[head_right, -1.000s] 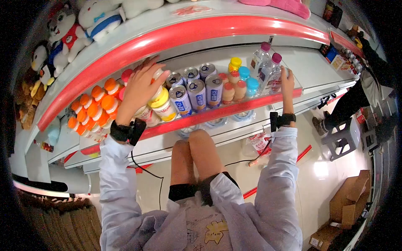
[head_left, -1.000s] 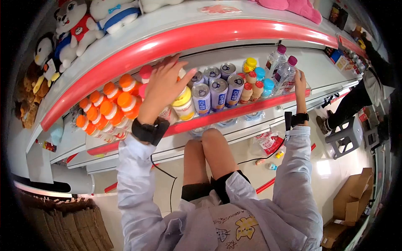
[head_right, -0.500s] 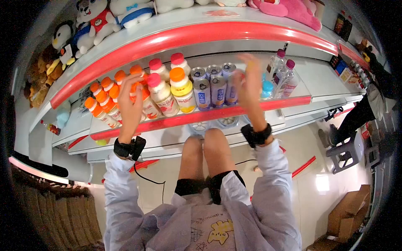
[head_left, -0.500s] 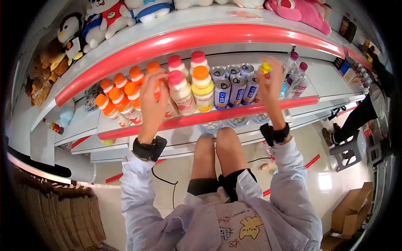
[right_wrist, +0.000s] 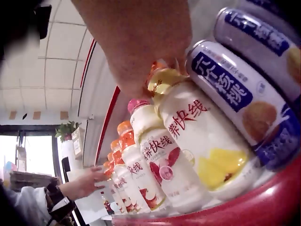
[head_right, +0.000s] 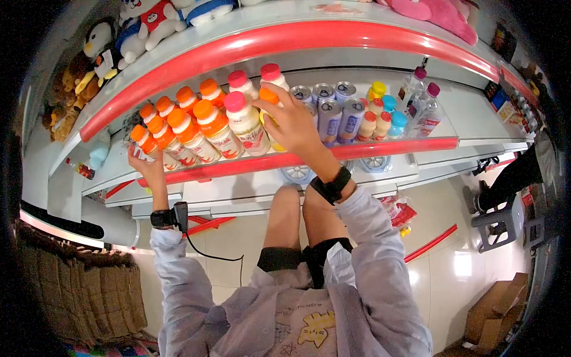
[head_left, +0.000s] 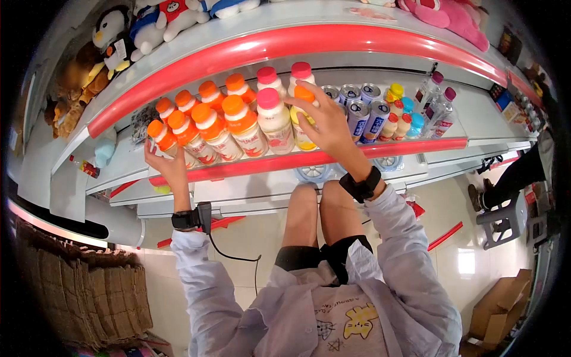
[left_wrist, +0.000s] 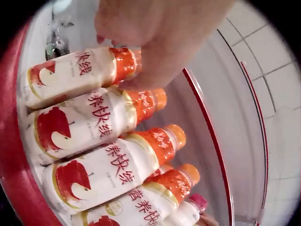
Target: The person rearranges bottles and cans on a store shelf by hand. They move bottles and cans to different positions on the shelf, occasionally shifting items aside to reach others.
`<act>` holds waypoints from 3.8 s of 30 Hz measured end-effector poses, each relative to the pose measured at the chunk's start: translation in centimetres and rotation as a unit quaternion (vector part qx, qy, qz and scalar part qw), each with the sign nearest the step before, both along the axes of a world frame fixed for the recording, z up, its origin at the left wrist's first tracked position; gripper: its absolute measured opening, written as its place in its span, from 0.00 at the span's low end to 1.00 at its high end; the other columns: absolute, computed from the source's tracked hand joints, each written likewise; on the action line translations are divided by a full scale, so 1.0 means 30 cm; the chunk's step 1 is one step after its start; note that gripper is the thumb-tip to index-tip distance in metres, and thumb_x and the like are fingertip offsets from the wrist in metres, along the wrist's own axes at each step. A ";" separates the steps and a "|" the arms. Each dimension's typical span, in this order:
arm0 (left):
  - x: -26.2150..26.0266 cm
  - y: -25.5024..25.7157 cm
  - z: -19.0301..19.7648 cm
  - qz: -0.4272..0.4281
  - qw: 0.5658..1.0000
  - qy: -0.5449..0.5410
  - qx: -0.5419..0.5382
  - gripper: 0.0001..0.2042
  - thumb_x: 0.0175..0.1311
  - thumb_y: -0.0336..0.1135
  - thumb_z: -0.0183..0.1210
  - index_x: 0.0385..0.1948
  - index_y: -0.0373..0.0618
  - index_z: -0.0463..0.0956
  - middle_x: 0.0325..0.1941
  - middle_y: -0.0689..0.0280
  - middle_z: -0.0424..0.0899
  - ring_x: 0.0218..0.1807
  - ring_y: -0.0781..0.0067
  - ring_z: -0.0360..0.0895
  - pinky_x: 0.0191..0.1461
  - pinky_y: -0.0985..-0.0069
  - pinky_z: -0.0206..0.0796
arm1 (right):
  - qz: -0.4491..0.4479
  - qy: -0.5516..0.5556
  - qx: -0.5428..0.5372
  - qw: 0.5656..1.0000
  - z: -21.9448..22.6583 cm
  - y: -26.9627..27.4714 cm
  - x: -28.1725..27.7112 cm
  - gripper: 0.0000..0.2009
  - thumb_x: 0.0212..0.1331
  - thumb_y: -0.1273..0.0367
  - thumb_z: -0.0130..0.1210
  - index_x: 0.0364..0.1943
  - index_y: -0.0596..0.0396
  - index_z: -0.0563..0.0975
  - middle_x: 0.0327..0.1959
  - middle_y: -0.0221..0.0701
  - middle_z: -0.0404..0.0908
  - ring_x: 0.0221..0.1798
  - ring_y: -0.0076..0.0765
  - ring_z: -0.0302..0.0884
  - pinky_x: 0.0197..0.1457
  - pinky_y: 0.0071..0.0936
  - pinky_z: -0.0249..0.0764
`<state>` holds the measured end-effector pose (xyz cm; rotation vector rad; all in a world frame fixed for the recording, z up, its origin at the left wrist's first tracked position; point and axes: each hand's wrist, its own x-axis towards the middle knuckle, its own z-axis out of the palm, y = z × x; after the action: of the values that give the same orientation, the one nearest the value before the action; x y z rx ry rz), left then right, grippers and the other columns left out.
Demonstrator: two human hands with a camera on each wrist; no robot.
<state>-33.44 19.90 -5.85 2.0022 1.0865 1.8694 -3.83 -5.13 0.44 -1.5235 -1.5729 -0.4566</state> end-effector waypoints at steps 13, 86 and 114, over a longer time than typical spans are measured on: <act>-0.082 0.209 -0.181 -0.223 0.953 -0.053 -0.200 0.38 0.50 0.23 0.69 0.64 0.39 0.56 0.61 0.57 0.72 0.60 0.66 0.72 0.63 0.70 0.64 | -0.026 -0.021 0.050 0.998 -0.028 0.028 0.001 0.21 0.49 0.75 0.59 0.50 0.43 0.79 0.59 0.33 0.71 0.53 0.47 0.75 0.52 0.40 0.75; -0.100 0.546 -0.237 -0.066 0.995 0.015 -0.072 0.35 0.54 0.33 0.69 0.58 0.41 0.53 0.51 0.49 0.78 0.51 0.51 0.78 0.55 0.64 0.68 | -0.208 -0.015 0.041 0.977 -0.201 -0.145 0.020 0.29 0.48 0.75 0.59 0.60 0.47 0.70 0.65 0.36 0.67 0.68 0.46 0.60 0.73 0.52 0.49; -0.030 0.482 -0.273 -0.358 0.919 0.051 -0.155 0.37 0.58 0.37 0.68 0.66 0.41 0.56 0.68 0.58 0.65 0.68 0.63 0.64 0.69 0.66 0.58 | -0.246 -0.003 0.004 0.969 -0.218 -0.165 0.075 0.30 0.46 0.75 0.55 0.60 0.47 0.71 0.64 0.32 0.69 0.70 0.46 0.59 0.75 0.49 0.47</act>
<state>-34.33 34.35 -14.03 1.9470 0.5010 1.1490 -1.60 -10.07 -6.10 -1.9092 -1.1817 -0.7398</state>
